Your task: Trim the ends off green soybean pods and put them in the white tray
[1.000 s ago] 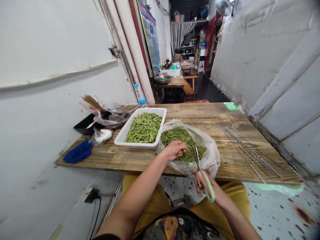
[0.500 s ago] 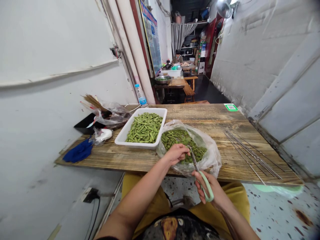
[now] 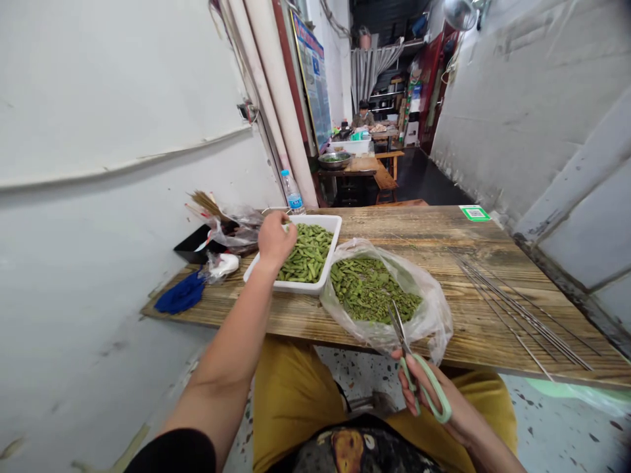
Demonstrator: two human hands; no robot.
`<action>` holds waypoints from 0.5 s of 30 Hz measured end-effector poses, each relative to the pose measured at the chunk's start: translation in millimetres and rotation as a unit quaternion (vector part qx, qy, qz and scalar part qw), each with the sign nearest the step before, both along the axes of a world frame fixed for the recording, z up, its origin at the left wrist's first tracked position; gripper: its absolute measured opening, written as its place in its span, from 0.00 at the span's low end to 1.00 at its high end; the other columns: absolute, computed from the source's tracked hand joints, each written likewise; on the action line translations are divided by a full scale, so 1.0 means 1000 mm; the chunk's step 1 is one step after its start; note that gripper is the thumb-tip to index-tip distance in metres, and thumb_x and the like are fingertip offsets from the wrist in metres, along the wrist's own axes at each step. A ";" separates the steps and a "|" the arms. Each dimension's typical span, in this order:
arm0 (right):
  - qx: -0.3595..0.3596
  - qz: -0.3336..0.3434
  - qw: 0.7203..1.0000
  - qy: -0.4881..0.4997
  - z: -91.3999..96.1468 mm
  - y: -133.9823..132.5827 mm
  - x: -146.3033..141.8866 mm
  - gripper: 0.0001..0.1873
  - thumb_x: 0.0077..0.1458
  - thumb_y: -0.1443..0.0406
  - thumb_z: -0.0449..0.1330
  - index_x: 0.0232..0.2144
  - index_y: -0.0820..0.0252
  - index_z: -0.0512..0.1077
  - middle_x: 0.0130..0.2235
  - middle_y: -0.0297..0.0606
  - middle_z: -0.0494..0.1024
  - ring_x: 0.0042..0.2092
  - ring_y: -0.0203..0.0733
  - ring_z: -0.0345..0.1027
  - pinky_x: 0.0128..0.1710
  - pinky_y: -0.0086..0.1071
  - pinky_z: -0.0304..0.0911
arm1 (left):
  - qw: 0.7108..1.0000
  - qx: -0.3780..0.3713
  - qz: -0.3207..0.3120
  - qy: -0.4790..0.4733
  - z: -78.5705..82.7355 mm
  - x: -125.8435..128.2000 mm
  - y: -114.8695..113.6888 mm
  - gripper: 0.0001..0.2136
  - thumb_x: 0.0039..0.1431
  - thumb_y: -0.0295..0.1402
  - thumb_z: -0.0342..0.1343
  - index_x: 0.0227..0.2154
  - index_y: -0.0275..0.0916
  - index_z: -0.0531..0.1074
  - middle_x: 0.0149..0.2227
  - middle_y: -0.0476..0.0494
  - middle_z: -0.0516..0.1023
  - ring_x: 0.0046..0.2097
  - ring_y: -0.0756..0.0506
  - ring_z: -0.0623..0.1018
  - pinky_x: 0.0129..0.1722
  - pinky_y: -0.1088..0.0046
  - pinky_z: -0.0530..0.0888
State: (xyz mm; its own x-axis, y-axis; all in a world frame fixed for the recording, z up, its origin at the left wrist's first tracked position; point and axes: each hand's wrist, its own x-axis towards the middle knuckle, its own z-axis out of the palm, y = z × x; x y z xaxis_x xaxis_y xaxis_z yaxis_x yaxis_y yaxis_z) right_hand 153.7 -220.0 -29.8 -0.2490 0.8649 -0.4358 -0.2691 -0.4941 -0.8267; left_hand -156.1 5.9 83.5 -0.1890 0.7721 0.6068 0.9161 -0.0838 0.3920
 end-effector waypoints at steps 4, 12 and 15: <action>-0.003 -0.006 1.000 -0.002 -0.002 0.001 0.001 0.26 0.48 0.47 0.61 0.42 0.57 0.65 0.24 0.27 0.65 0.22 0.32 0.58 0.18 0.26 0.58 | 0.987 -0.105 -0.076 0.094 -0.008 0.010 0.002 0.17 0.50 0.37 0.56 0.42 0.35 0.72 0.47 0.36 0.75 0.51 0.38 0.71 0.52 0.62 0.65; 0.017 0.004 0.999 -0.049 -0.002 0.001 -0.001 0.27 0.48 0.46 0.60 0.41 0.58 0.64 0.22 0.26 0.64 0.20 0.31 0.57 0.17 0.25 0.57 | 0.843 -0.345 -0.378 0.167 -0.083 0.109 -0.057 0.17 0.55 0.29 0.51 0.47 0.34 0.71 0.52 0.36 0.73 0.53 0.42 0.71 0.54 0.67 0.66; 0.020 0.016 0.999 -0.048 -0.008 -0.001 0.002 0.27 0.48 0.46 0.60 0.42 0.58 0.64 0.22 0.25 0.63 0.20 0.31 0.57 0.17 0.25 0.58 | 0.799 -0.371 -0.432 0.192 -0.096 0.111 -0.067 0.19 0.54 0.24 0.49 0.49 0.36 0.70 0.55 0.37 0.70 0.57 0.43 0.68 0.56 0.66 0.63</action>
State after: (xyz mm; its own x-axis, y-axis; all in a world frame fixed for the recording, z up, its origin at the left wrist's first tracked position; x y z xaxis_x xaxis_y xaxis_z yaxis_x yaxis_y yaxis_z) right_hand 155.5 -221.0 -37.5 -0.2343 0.8746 -0.4245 -0.1720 -0.4671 -0.8673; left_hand -45.3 -61.5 -12.8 0.6990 0.6883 -0.1939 0.7071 -0.6250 0.3308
